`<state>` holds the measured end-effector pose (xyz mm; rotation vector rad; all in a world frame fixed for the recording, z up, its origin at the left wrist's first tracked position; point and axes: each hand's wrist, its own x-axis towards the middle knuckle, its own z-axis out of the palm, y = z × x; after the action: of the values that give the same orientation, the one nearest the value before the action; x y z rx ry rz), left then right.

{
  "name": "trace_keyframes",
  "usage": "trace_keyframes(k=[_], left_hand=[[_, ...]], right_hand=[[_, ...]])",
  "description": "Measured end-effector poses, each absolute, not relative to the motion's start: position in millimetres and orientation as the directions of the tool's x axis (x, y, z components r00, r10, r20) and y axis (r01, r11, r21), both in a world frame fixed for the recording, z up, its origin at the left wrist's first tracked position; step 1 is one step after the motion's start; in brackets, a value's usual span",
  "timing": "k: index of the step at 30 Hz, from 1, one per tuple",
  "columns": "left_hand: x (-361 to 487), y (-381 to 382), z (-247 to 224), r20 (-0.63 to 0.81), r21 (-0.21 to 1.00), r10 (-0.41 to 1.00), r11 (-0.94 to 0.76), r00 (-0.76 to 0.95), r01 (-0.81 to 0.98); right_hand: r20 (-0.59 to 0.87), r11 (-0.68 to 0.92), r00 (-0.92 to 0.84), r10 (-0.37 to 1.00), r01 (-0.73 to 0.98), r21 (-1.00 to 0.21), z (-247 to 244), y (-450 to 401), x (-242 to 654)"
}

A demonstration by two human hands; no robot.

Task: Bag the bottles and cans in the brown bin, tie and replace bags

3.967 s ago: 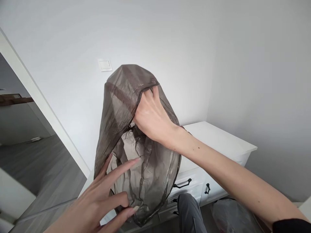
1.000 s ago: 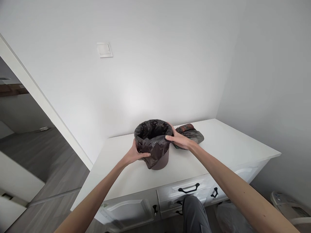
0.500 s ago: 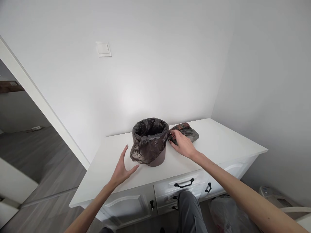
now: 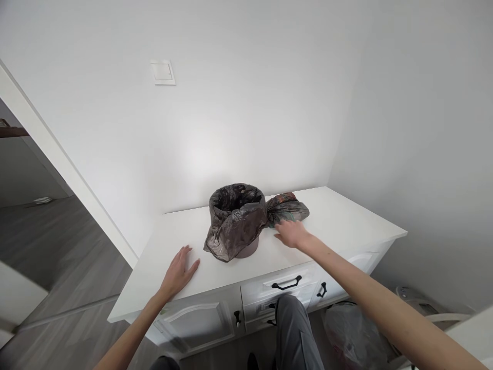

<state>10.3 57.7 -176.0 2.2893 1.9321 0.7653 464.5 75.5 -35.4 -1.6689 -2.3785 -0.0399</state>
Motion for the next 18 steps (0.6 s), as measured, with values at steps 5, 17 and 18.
trace_keyframes(k=[5, 17, 18], left_hand=[[9.7, 60.8, -182.8, 0.349, 0.309, 0.932, -0.213, 0.098, 0.927], [6.9, 57.8, -182.0, 0.351, 0.301, 0.930, -0.220, 0.107, 0.928], [6.7, 58.1, -182.7, 0.352, 0.303, 0.930, -0.222, 0.108, 0.927]], right_hand=[[0.422, 0.415, -0.302, 0.855, 0.885, -0.209, 17.2, 59.1, 462.2], [0.173, 0.602, -0.588, 0.790, 0.797, -0.042, 74.4, 53.0, 382.4], [0.172, 0.596, -0.583, 0.794, 0.802, -0.032, 80.4, 45.4, 388.6]])
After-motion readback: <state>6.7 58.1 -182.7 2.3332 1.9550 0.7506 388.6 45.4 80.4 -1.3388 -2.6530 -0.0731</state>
